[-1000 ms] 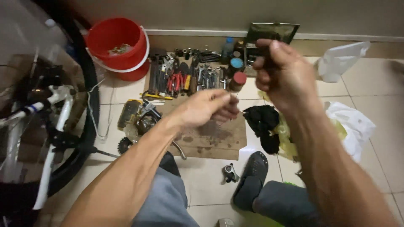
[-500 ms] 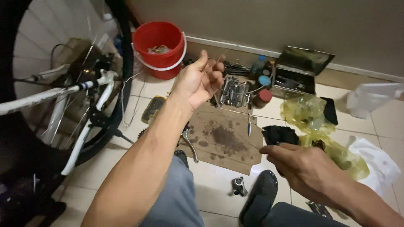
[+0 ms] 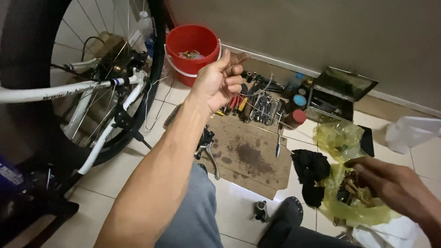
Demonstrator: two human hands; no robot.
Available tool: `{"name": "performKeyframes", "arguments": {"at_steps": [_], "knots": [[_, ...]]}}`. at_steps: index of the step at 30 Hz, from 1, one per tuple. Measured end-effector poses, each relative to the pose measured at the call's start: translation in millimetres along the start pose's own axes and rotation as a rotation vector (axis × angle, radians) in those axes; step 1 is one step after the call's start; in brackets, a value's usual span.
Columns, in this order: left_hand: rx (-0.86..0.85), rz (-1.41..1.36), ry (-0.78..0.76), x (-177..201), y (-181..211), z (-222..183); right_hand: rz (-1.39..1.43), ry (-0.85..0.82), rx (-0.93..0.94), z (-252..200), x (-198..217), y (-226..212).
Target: Examining and testing the mechanical function of a bicycle derailleur and its cable mechanism.
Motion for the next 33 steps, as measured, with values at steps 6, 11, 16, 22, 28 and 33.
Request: {"name": "performKeyframes", "arguments": {"at_steps": [6,11,16,22,28,33], "knots": [[-0.071,0.103,0.052,-3.4,12.2,-10.6,-0.075,0.166,-0.025,-0.4,14.9,-11.3],[-0.012,0.822,0.023,-38.1,-7.6,-28.6,0.333,0.219,0.128,7.7,16.7,-34.8],[0.212,1.455,0.017,-83.0,-49.4,-48.5,0.883,0.136,0.269,-1.6,12.7,-68.5],[0.353,1.310,0.121,-66.3,-80.4,-37.8,0.654,0.134,0.363,-44.2,-33.1,-117.4],[0.202,0.558,0.239,-46.9,-92.1,-21.3,0.232,0.355,0.802,-40.0,-91.0,-113.1],[0.240,0.567,0.230,-18.6,-87.4,-2.5,0.510,0.451,0.765,-40.1,-97.3,-112.0]]}}
Point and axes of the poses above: each hand's wrist, its own z-axis towards the middle knuckle, its own x-axis out of the back of the hand, y = z × x, the point moved 1 cm from there along z, towards the middle knuckle
